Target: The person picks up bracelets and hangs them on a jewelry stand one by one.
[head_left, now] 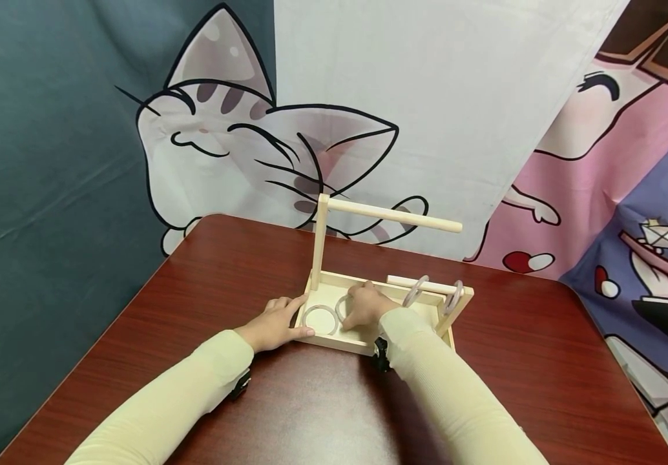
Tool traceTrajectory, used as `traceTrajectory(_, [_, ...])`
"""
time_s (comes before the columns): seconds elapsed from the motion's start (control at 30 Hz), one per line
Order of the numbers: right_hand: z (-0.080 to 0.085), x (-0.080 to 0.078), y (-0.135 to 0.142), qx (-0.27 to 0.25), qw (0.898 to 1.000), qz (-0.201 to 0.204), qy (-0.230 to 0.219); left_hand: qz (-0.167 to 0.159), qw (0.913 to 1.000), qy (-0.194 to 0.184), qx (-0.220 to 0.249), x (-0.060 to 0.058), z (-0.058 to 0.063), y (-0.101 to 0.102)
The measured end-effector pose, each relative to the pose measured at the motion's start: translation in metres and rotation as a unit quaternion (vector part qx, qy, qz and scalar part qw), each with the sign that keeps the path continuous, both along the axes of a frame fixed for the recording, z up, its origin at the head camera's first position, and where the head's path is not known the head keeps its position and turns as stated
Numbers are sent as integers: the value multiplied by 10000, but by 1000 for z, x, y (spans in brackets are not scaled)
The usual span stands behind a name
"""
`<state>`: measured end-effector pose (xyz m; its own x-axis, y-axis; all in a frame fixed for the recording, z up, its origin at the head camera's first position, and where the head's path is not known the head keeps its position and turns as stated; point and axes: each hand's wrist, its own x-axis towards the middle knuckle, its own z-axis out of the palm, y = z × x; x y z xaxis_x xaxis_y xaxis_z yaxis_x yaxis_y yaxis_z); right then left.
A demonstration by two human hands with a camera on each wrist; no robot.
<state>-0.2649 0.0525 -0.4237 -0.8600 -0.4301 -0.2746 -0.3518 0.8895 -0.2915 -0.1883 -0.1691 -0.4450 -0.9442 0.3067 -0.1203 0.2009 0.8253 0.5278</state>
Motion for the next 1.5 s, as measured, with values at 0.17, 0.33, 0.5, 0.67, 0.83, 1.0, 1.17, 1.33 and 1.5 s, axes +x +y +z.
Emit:
traceTrajectory(0.17, [7,4,2,-140,9999,34,-78,-5,10000,-17,-26,1,1,1])
traceTrajectory(0.33, [14,7,7,-176,9997,159,-39,-25,10000,39,23,1,1,2])
traceTrajectory(0.5, [21,11,13,-316,9989,340,29,-31,10000,22,52,1,1,2])
traceTrajectory(0.67, [29,19,15,-546,9974,457,128,-17,10000,11,51,1,1,1])
traceTrajectory(0.83, [37,29,15,-776,9945,616,331,-50,9999,22,95,2,2,1])
traceTrajectory(1.0, [49,38,16,-1058,9895,823,539,-36,9999,-51,144,2,2,0])
traceTrajectory(1.17, [62,45,19,-1307,9849,963,599,-67,9998,-12,160,2,1,-1])
traceTrajectory(1.33, [72,50,22,-1336,9839,1018,609,-51,9999,25,158,2,0,-1])
traceTrajectory(1.5, [80,55,25,-1422,9815,1094,676,-60,9999,38,158,2,-1,-1])
